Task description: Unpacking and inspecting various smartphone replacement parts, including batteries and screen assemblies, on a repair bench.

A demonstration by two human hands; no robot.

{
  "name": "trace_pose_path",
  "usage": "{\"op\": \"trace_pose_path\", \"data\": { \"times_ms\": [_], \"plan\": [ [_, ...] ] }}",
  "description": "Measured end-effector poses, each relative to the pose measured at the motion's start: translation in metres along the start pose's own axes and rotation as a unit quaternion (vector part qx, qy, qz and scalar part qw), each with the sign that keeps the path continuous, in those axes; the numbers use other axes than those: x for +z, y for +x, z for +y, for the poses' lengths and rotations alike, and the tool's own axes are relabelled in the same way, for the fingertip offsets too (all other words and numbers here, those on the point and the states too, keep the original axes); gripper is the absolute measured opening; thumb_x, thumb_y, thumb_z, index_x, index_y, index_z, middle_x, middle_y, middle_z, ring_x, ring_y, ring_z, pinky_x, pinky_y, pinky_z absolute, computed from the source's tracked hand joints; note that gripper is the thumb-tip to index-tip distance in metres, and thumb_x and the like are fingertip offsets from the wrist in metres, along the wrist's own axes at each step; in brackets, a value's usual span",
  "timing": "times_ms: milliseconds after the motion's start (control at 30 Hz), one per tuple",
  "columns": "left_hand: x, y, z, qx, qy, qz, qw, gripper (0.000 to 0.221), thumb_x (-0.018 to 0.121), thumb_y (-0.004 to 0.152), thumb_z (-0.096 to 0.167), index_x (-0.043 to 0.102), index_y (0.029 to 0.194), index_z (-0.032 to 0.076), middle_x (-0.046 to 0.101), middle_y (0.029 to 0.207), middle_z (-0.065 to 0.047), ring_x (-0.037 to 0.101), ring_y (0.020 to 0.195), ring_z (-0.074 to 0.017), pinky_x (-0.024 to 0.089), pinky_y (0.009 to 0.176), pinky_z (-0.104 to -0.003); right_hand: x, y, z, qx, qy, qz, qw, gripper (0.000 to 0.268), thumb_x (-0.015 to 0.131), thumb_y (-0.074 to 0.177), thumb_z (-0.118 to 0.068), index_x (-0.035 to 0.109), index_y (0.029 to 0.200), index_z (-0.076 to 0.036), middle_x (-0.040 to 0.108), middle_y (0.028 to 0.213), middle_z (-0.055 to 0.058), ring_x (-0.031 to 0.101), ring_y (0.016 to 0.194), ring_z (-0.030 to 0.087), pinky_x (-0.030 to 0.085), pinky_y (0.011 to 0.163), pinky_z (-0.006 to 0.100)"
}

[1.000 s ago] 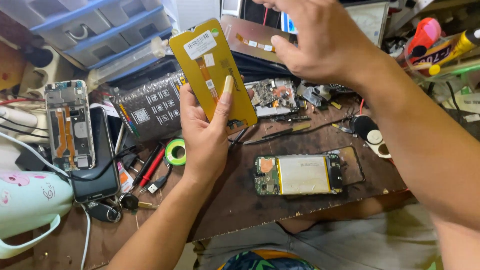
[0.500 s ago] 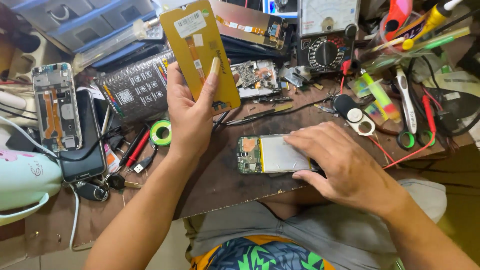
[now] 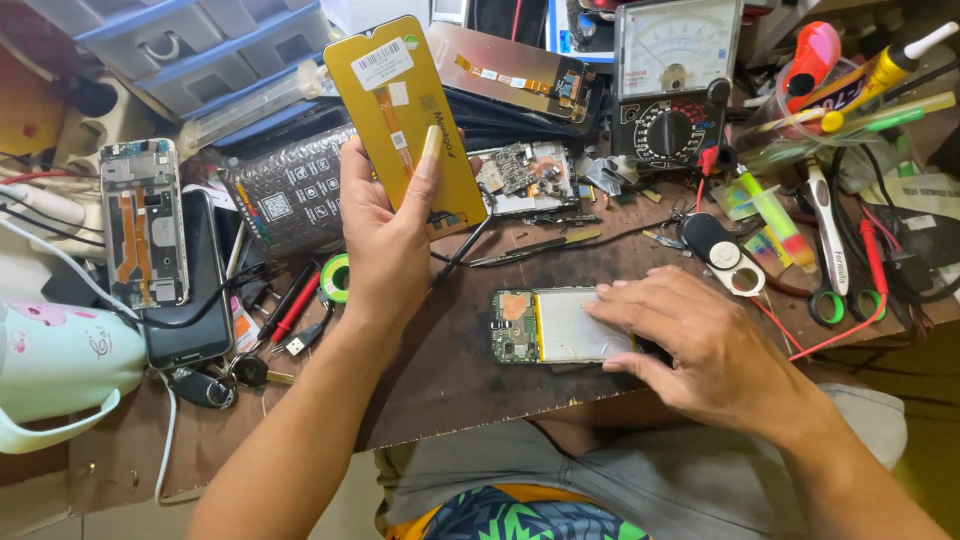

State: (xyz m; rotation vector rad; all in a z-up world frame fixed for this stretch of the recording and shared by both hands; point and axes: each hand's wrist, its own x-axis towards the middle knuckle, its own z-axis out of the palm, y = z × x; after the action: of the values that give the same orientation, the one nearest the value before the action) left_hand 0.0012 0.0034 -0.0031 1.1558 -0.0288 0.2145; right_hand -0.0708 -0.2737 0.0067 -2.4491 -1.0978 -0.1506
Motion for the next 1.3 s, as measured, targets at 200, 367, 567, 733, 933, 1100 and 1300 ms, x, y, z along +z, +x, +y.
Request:
{"op": "trace_pose_path", "data": {
  "times_ms": [200,367,567,733,933,1100,1300],
  "plan": [
    [-0.003,0.000,-0.001,0.013,0.006,-0.002,1.000,0.037,0.064,0.100,0.024,0.044,0.129,0.011,0.065,0.129,-0.013,0.079,0.098,-0.0291,0.072,0.076,-0.046,-0.001,-0.005,-0.001,-0.029,-0.043,-0.008,0.999,0.041,0.075,0.088,-0.024,0.069,0.126,-0.010,0.070,0.132,0.010,0.067,0.113,0.029,0.048,0.107,0.048],
    [-0.003,0.001,0.000,0.008,0.004,0.005,1.000,0.038,0.065,0.099,0.025,0.045,0.128,0.010,0.068,0.122,-0.013,0.079,0.094,-0.0262,0.072,0.072,-0.045,0.003,-0.011,0.003,-0.030,-0.069,-0.015,0.997,0.040,0.066,0.094,-0.018,0.064,0.134,-0.012,0.066,0.141,0.008,0.063,0.132,0.022,0.044,0.114,0.052],
    [-0.005,0.001,0.001,0.026,0.004,-0.002,1.000,0.037,0.063,0.101,0.025,0.043,0.129,0.011,0.066,0.128,-0.014,0.079,0.098,-0.0283,0.072,0.079,-0.045,0.013,-0.005,0.011,-0.033,-0.042,0.063,0.997,0.031,0.055,0.102,-0.003,0.063,0.132,-0.008,0.071,0.133,0.007,0.071,0.120,0.023,0.052,0.106,0.051],
    [-0.004,0.002,0.001,0.025,-0.006,-0.003,1.000,0.037,0.064,0.100,0.025,0.044,0.127,0.011,0.066,0.126,-0.013,0.079,0.096,-0.0281,0.072,0.077,-0.046,0.010,0.006,0.005,0.123,0.023,0.142,0.982,0.030,0.045,0.111,-0.020,0.072,0.120,-0.009,0.076,0.116,0.005,0.073,0.100,0.018,0.054,0.085,0.028],
    [-0.003,0.001,0.006,0.009,-0.009,0.008,1.000,0.040,0.063,0.099,0.023,0.043,0.130,0.009,0.066,0.128,-0.015,0.080,0.097,-0.0298,0.072,0.075,-0.047,0.015,0.017,0.049,0.297,0.107,0.262,0.912,0.022,0.052,0.121,-0.020,0.067,0.119,-0.003,0.055,0.089,-0.002,0.046,0.083,0.010,0.038,0.076,0.028],
    [-0.004,0.002,0.004,0.011,-0.006,0.003,1.000,0.038,0.062,0.100,0.023,0.043,0.129,0.010,0.066,0.128,-0.015,0.079,0.098,-0.0295,0.072,0.078,-0.047,-0.010,0.104,0.053,0.360,0.389,0.263,0.807,0.017,0.050,0.112,-0.019,0.062,0.110,-0.008,0.069,0.101,0.008,0.071,0.090,0.020,0.067,0.074,0.034],
    [-0.001,0.002,0.004,-0.020,-0.031,0.011,0.999,0.038,0.065,0.097,0.023,0.045,0.126,0.010,0.068,0.127,-0.014,0.079,0.098,-0.0296,0.071,0.079,-0.047,-0.008,0.175,0.077,0.278,0.264,0.175,0.907,0.015,0.058,0.105,-0.007,0.063,0.119,-0.003,0.075,0.113,0.015,0.075,0.102,0.021,0.066,0.085,0.032]
  ]
}}
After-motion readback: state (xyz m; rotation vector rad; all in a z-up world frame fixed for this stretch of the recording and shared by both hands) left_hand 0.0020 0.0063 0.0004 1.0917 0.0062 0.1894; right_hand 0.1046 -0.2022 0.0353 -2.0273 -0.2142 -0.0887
